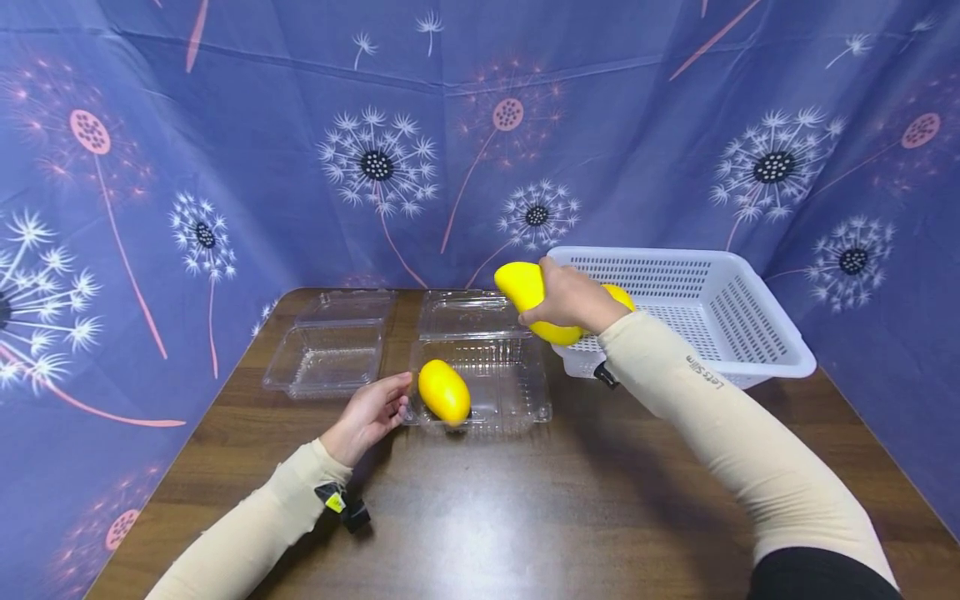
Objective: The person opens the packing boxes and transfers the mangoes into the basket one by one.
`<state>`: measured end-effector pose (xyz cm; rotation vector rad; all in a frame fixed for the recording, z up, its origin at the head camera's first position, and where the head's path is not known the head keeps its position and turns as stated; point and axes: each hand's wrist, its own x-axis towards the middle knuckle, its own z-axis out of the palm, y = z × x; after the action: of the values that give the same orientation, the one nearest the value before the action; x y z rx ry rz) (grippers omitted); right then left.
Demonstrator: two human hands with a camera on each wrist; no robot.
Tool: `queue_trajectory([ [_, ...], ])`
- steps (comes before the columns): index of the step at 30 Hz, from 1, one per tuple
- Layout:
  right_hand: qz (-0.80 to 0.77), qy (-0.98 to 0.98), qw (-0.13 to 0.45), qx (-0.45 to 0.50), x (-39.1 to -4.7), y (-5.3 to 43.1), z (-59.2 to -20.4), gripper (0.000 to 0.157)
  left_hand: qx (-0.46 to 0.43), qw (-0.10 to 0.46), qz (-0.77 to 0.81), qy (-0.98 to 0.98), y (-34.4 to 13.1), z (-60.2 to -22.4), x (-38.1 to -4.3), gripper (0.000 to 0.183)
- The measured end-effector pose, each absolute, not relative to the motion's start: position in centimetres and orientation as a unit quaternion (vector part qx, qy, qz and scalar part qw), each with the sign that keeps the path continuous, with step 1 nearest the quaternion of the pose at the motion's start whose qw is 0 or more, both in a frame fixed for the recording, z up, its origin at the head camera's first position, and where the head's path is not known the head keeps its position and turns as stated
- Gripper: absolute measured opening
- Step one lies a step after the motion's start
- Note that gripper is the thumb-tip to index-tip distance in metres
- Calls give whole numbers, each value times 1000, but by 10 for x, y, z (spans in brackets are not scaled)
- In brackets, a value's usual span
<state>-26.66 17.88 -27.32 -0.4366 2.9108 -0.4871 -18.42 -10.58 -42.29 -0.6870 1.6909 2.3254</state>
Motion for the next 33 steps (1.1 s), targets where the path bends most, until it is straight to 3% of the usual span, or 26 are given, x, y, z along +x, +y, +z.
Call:
queue_trajectory([
  [33,-153,979,109,-78,-293,226,-268,104,-233,87,782,571,-106,-422,-183,28],
])
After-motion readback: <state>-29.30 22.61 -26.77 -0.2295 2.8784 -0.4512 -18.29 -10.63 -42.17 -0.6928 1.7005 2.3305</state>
